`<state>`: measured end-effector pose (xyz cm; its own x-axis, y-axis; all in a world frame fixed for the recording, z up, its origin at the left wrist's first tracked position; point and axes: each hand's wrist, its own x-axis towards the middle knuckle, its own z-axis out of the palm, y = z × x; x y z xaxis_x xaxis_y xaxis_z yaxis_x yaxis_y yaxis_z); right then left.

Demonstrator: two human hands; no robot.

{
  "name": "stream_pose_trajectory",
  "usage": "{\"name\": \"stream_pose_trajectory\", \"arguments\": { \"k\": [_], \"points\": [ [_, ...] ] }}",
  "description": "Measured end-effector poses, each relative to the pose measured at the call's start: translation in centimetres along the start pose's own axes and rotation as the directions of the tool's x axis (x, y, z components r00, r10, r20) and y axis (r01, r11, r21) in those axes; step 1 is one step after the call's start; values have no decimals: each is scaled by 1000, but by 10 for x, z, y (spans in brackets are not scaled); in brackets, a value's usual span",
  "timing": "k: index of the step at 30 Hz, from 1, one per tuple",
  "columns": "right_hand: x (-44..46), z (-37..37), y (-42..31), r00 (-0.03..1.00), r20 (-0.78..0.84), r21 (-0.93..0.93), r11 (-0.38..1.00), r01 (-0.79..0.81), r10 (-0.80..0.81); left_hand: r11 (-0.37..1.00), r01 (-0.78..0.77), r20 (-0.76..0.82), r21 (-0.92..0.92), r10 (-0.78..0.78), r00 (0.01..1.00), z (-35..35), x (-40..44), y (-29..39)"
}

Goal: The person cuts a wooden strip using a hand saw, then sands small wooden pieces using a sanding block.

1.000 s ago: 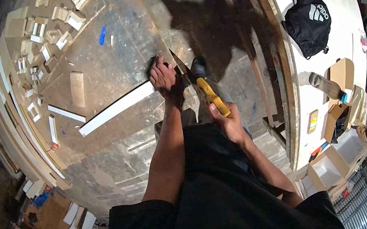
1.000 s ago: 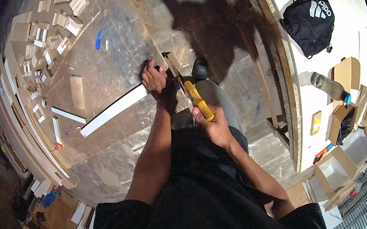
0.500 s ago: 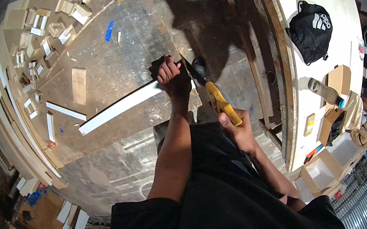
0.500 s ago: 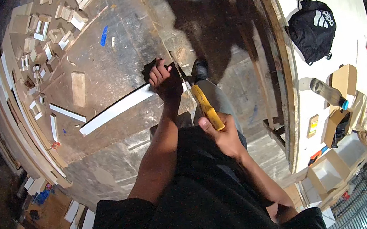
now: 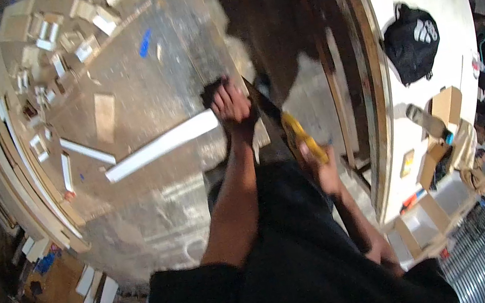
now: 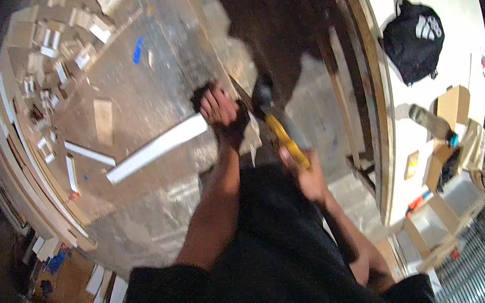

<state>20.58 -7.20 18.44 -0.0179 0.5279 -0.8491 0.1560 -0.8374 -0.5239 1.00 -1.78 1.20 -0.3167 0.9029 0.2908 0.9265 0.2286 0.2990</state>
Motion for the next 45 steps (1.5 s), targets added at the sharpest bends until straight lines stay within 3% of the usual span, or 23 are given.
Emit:
{"name": "stream_pose_trajectory", "arguments": {
  "k": [2, 3, 5, 6, 9, 10, 13, 14, 17, 19, 21, 23, 25, 27, 29, 31, 33, 35, 37, 39, 41, 42, 45],
  "points": [
    [-9, 0, -16, 987, 46, 75, 986, 150, -153, 995, 55, 14, 82, -57, 998, 19, 2, -3],
    [-15, 1, -12, 991, 47, 73, 990, 122, -125, 992, 71, 66, 106, -78, 995, 17, -10, -4],
    [-9, 3, -13, 998, -36, 162, 985, 66, -60, 991, 126, 144, -46, -118, 982, 0, 1, 5],
    [-9, 1, -25, 991, 80, 192, 977, 93, -111, 983, 186, 227, -1, -181, 957, 1, 1, 6],
    [-5, 8, -28, 985, 35, 86, 982, 166, -169, 975, 196, 177, -104, -176, 968, 1, -1, 8],
    [-2, 6, -37, 992, 104, 93, 993, 67, -77, 979, 177, 163, -97, -160, 973, -1, 1, 9],
    [6, 21, -46, 995, 34, -15, 996, 91, -91, 980, 199, 220, -20, -190, 957, -1, 3, 12],
    [15, 24, -53, 992, 117, -65, 996, 62, -54, 980, 199, 234, -19, -189, 954, -2, -2, 11],
    [8, 24, -64, 986, 141, -25, 996, 90, -85, 999, 37, 274, 38, -47, 961, 8, 5, 3],
    [11, 20, -72, 982, 181, -30, 997, 69, -63, 990, 140, 220, -19, -133, 966, -1, 4, 11],
    [27, 26, -74, 989, 141, -56, 998, -30, 37, 990, 134, 185, -51, -122, 975, 5, -2, 7],
    [22, 35, -82, 999, 41, 62, 998, -11, 9, 989, 120, 137, -82, -108, 985, 11, -4, 1],
    [17, 22, -83, 986, 139, -90, 990, 109, -96, 993, 111, 238, -29, -101, 966, -8, 4, 15],
    [46, 32, -59, 970, 167, 58, 984, 171, -179, 996, 88, 185, 8, -88, 979, -2, 8, 9],
    [87, 41, -31, 986, 153, -247, 968, -33, 73, 963, 269, 262, -34, -251, 932, -8, 5, 19],
    [77, 42, -49, 990, 139, -174, 985, 20, 5, 981, 164, 139, -106, -149, 979, 9, -2, 5],
    [47, 27, -51, 996, 34, 18, 997, 79, -80, 997, 69, 172, -20, -65, 983, 13, -5, 3],
    [65, 29, -13, 995, -77, 73, 995, 72, -66, 978, 179, 152, -107, -162, 975, -4, 2, 13],
    [108, 43, -7, 971, 241, -1, 1000, 0, 0, 984, 176, 147, 21, -177, 973, 8, -3, 8],
    [113, 36, 2, 976, 219, 88, 996, -17, -3, 976, 162, 200, 144, -190, 961, 26, -16, -6],
    [121, 19, 37, 968, -219, -39, 992, 119, -125, 989, 148, 182, -19, -142, 973, 2, -6, 4],
    [93, 4, -12, 988, 43, 201, 970, 138, -150, 986, 163, 179, -30, -155, 972, -5, -3, 11],
    [109, -14, -2, 990, 36, 23, 990, 137, -138, 975, 167, 201, -145, -136, 970, -13, -5, 11]
  ]
}}
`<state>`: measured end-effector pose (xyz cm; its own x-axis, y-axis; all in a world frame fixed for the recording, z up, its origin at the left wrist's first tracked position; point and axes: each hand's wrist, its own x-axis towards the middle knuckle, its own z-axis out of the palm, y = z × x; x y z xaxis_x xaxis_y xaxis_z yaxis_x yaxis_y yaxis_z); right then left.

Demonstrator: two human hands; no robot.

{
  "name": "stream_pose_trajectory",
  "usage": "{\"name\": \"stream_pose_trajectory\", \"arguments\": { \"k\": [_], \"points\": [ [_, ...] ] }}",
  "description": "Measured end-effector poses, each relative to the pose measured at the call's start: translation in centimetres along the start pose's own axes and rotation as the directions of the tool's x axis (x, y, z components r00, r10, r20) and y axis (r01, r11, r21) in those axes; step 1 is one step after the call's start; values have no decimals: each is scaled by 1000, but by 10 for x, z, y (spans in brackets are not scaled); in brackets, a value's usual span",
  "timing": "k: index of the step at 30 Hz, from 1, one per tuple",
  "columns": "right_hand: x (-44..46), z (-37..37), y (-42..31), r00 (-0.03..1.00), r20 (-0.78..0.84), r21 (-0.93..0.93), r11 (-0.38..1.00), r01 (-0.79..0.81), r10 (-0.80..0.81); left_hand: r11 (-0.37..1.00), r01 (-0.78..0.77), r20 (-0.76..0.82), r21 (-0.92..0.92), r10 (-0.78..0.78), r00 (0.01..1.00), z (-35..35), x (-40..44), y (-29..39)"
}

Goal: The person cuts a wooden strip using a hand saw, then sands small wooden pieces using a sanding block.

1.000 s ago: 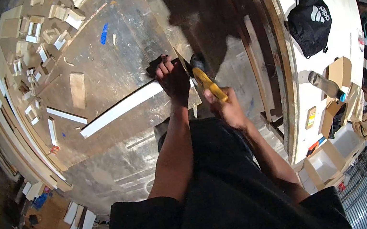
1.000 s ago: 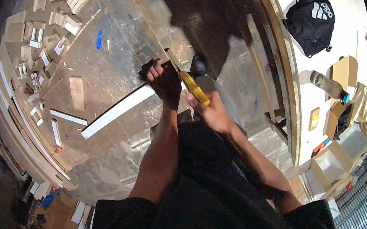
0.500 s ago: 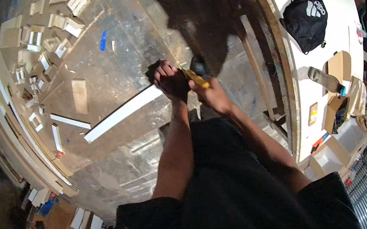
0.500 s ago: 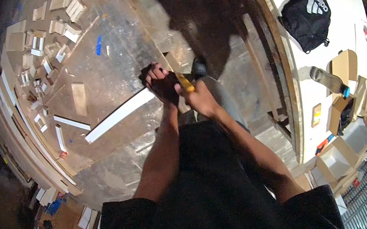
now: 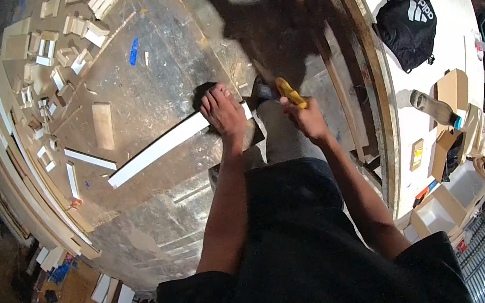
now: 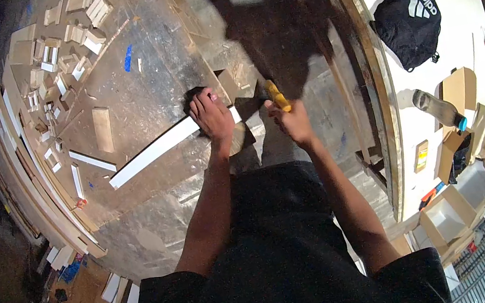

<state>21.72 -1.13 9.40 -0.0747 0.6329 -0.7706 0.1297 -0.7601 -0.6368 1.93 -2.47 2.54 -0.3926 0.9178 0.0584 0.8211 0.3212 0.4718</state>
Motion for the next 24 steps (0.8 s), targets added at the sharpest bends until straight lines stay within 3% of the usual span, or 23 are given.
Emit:
{"name": "stream_pose_trajectory", "arguments": {
  "k": [1, 2, 3, 4, 7, 8, 10, 14, 17, 19, 20, 22, 23, 24],
  "points": [
    [14, -6, 15, 998, 8, -232, 971, -52, 55, 1000, 3, 6, 3, -3, 1000, 2, -5, -2],
    [26, -3, 33, 998, 10, -231, 971, -55, 59, 999, -15, 6, -32, 15, 1000, 4, -7, -4],
    [39, 5, 53, 994, 57, -237, 966, 103, -92, 997, -35, 4, -67, 35, 999, 5, -8, -6],
    [44, 15, 57, 965, 104, -234, 937, 260, -242, 997, -37, 5, -64, 38, 999, 8, -9, -9],
    [48, 42, 62, 963, 161, -235, 939, 250, -216, 994, -85, -57, -63, 81, 995, 15, -12, -10],
    [51, 53, 67, 960, 165, -23, 973, 231, -224, 997, -49, -86, -64, 43, 995, 16, -12, -8],
    [57, 59, 74, 968, 153, 30, 980, 197, -199, 998, -14, -116, -60, 7, 993, 14, -15, -8],
    [69, 56, 90, 959, 173, -15, 974, 228, -222, 988, -33, -100, -149, 18, 995, 10, -19, -6],
    [68, 56, 90, 957, 174, -7, 972, 236, -231, 975, -65, -35, -210, 59, 998, -1, -23, -5],
    [53, 50, 78, 961, 153, 202, 959, 199, -231, 963, -125, 103, -238, 153, 983, -22, -26, -2],
    [49, 45, 72, 961, 155, 201, 959, 198, -231, 964, -123, 102, -237, 150, 983, -31, -29, -3],
    [44, 30, 64, 943, 263, 232, 962, 141, -202, 909, -29, 318, -417, 176, 932, -47, -35, -3],
    [40, 24, 61, 948, 270, 105, 984, 143, -166, 866, 93, 406, -491, 133, 904, -56, -40, -1],
    [33, 23, 53, 947, 274, 105, 984, 143, -167, 867, 93, 404, -489, 131, 905, -59, -43, 0]
  ]
}}
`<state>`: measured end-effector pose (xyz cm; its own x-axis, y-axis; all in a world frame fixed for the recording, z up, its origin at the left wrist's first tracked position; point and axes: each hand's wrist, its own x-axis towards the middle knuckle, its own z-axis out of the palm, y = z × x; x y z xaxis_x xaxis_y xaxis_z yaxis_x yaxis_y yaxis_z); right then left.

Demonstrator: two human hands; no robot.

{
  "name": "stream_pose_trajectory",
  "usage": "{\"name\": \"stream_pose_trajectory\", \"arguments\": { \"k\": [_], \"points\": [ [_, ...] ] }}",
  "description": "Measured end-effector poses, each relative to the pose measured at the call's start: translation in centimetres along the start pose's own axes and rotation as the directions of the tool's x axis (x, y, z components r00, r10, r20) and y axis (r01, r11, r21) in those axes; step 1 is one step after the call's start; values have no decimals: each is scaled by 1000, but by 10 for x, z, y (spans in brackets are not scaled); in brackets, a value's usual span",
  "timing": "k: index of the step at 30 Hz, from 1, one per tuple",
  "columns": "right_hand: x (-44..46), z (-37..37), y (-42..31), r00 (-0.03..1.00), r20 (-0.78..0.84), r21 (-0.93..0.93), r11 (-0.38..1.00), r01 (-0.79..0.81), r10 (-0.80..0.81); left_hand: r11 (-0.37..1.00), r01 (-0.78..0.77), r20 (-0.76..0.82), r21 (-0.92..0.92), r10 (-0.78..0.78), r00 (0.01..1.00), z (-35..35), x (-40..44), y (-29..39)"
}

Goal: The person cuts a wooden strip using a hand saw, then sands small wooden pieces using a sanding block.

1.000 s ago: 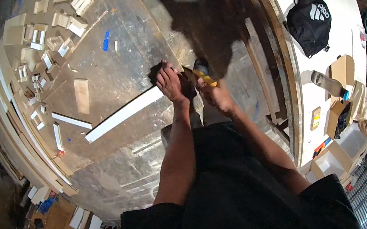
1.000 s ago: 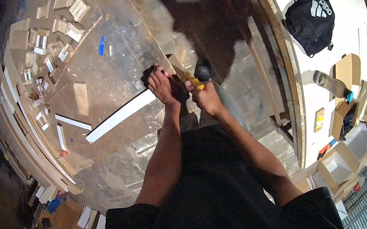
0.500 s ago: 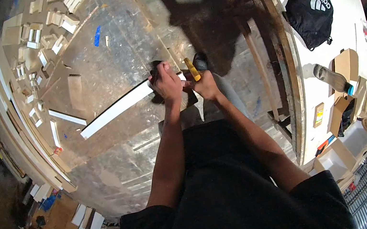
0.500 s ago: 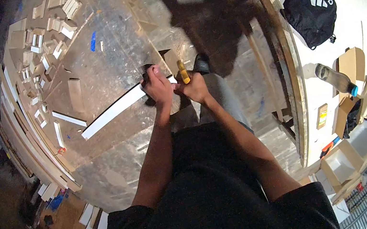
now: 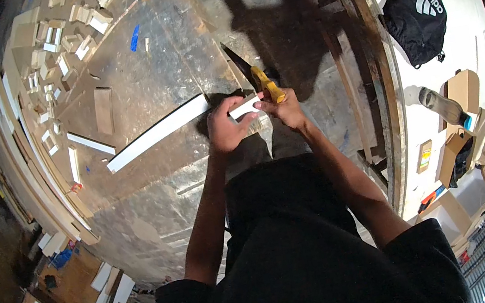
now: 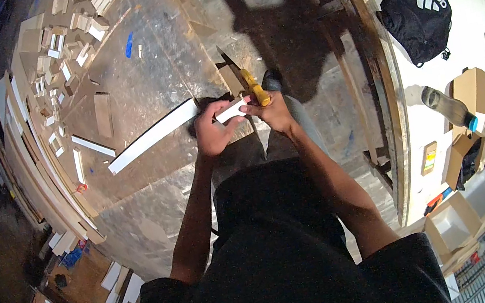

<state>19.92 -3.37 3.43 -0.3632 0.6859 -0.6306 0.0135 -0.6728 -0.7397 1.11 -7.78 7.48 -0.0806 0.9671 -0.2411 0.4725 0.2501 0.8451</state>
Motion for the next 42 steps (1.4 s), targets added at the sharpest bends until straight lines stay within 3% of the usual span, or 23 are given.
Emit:
{"name": "stream_pose_trajectory", "arguments": {
  "k": [4, 6, 8, 10, 12, 15, 18, 23, 25, 27, 29, 32, 36, 38, 40, 42],
  "points": [
    [-15, 1, -1, 998, -37, -107, 994, 38, -42, 981, 99, -41, -169, -108, 993, -8, -8, 10],
    [-26, -4, 1, 995, -85, -131, 991, 32, -44, 967, -90, -134, 240, 124, 983, -20, 2, 14],
    [-49, -5, -9, 990, -137, -137, 990, -41, 22, 966, -73, -192, 247, 122, 974, -21, 14, 18],
    [-75, 2, -30, 987, -162, -158, 987, -30, 4, 923, -181, -83, 340, 221, 972, -23, 24, 10],
    [-93, 5, -40, 989, -149, 20, 1000, -17, 20, 912, -175, -44, 372, 206, 978, -20, 26, 5],
    [-102, 18, -50, 982, -163, -36, 996, 87, -92, 929, -220, 18, 298, 225, 974, -14, 30, -3],
    [-102, 27, -46, 971, -165, -32, 985, 171, -174, 888, -278, 96, 366, 261, 961, -12, 33, -6],
    [-115, 29, -48, 991, -119, -38, 998, 58, -62, 905, -227, 201, 360, 162, 966, -23, 31, 9],
    [-123, 29, -55, 984, -124, -91, 989, 116, -127, 910, -214, 234, 356, 135, 963, -24, 27, 7],
    [-124, 29, -65, 974, -125, -145, 974, 172, -191, 837, -378, 175, 396, 335, 926, -26, 21, 3],
    [-120, 27, -74, 995, -93, -105, 994, 36, -45, 843, -366, 209, 393, 305, 929, -27, 25, 3],
    [-109, 22, -79, 998, -55, -159, 986, -49, 41, 828, -370, 245, 421, 289, 925, -28, 29, 0],
    [-97, 32, -87, 996, -90, -175, 985, 3, -19, 849, -379, 250, 368, 303, 920, -32, 31, 5],
    [-78, 34, -68, 996, -42, -240, 967, -81, 73, 854, -377, 286, 358, 284, 915, -32, 34, 4],
    [-83, 42, -76, 992, -99, -162, 982, -95, 79, 853, -372, 315, 367, 263, 912, -36, 41, 3],
    [-107, 39, -87, 978, -169, 48, 993, -112, 119, 839, -392, 257, 378, 312, 915, -35, 35, 3]
  ]
}}
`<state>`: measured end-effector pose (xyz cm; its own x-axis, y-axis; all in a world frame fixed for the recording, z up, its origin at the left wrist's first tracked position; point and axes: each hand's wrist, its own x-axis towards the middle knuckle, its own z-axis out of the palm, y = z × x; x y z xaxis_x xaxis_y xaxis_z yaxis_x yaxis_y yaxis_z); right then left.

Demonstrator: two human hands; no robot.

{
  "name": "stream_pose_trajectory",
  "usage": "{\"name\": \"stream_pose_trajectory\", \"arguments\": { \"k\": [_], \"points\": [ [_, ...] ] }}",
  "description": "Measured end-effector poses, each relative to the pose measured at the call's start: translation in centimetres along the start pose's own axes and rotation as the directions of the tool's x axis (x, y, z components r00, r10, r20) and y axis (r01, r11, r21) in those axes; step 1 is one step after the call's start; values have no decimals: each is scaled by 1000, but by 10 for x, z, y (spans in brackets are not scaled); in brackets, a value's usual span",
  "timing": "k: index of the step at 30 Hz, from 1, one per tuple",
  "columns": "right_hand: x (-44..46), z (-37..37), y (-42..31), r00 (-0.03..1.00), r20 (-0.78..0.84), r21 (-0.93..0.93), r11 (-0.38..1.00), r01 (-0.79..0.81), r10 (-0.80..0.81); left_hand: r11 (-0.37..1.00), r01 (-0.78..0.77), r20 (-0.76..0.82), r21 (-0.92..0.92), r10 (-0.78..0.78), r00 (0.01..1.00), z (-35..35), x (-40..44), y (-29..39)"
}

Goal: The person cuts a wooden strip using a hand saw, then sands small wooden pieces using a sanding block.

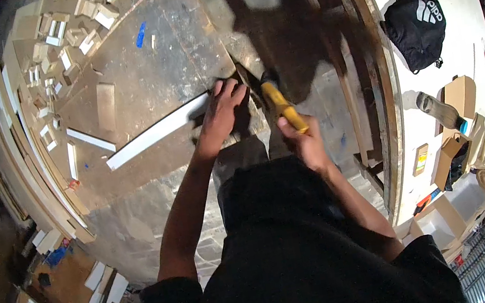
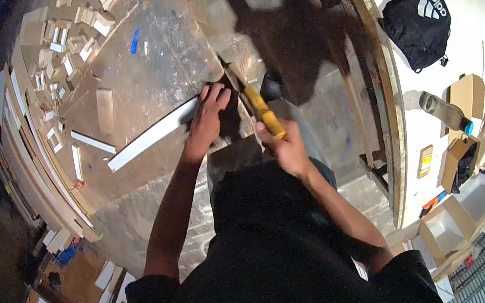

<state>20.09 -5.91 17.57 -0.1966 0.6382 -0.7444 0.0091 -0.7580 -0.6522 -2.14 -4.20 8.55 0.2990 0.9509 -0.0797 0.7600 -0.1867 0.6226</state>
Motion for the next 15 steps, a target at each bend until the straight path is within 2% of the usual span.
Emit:
{"name": "stream_pose_trajectory", "arguments": {
  "k": [1, 4, 6, 8, 9, 11, 15],
  "points": [
    [-5, -6, 7, 997, -32, 21, 997, 74, -73, 1000, 9, 1, -5, -9, 1000, 2, -4, 2],
    [-19, -12, 14, 985, -95, 71, 986, 149, -142, 992, 116, 65, -51, -113, 991, 4, 7, -1],
    [-17, -14, 26, 991, -84, 102, 989, 108, -100, 988, 148, 50, -50, -146, 988, 10, 8, -1],
    [-15, -13, 32, 987, -70, 99, 984, 151, -145, 991, 113, -52, -71, -117, 992, 15, 6, -2],
    [-15, -10, 34, 987, -71, 102, 984, 148, -141, 991, 114, -47, -70, -118, 992, 11, 7, 1],
    [-14, -1, 36, 981, -58, 40, 981, 190, -188, 970, 221, 114, -103, -210, 971, 0, 10, 8],
    [6, 15, 44, 980, 2, -19, 980, 198, -198, 988, 121, 25, -95, -120, 993, 3, 11, 7]
  ]
}}
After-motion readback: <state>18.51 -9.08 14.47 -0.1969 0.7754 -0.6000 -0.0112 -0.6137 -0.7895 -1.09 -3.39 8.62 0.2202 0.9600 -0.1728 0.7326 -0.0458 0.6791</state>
